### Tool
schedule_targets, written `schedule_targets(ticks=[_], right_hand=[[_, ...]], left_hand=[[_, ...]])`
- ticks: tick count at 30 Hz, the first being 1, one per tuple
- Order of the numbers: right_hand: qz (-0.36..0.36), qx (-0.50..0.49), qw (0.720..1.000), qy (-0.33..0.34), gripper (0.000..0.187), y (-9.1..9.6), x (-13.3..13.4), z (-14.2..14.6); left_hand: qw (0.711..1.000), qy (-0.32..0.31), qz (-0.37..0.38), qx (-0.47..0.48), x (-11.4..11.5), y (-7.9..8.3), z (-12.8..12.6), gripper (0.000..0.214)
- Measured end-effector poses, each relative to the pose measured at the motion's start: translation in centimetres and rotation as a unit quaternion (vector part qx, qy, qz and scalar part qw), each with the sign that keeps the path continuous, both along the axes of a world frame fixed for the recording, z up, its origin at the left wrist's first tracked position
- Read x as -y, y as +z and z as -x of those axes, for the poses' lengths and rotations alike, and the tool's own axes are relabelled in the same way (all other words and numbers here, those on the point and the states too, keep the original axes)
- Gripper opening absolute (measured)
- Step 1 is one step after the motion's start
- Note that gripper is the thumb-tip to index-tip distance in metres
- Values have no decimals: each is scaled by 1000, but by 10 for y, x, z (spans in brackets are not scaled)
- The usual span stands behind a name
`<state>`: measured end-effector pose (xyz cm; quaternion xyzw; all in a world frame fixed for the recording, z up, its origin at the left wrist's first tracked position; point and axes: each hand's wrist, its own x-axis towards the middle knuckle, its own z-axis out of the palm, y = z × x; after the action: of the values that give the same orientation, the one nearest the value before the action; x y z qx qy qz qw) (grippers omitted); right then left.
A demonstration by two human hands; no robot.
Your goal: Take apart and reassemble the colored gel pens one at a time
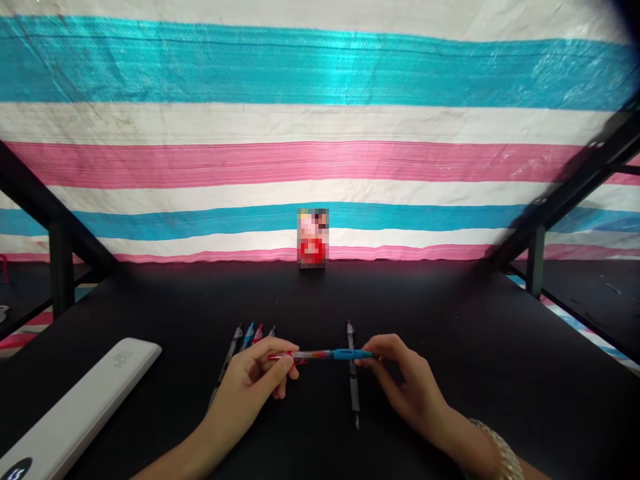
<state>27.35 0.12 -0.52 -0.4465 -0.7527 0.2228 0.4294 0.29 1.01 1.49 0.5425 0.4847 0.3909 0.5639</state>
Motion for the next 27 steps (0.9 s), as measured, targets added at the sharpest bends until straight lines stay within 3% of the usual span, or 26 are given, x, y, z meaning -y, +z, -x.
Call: schedule_targets(ticks=[5,12,15,20,27], right_hand=[[10,24,999,35,18,3,-1,-4],[1,26,999,19,7,2,-1,-2],[-11,41,998,44,17,6,-1,-2],[-11,48,998,42,5,6,-2,-2],[-23,91,990,104,34,13,0,0]], left_hand=[[1000,4,5,6,-1,0,-1,34],[1000,9,7,10,-1,2,-1,35],[1000,7,8,14,-1,1,-1,35],[1000,4,6,16,0,1,0,34],[1000,5,0,20,-1,3,-2,35]])
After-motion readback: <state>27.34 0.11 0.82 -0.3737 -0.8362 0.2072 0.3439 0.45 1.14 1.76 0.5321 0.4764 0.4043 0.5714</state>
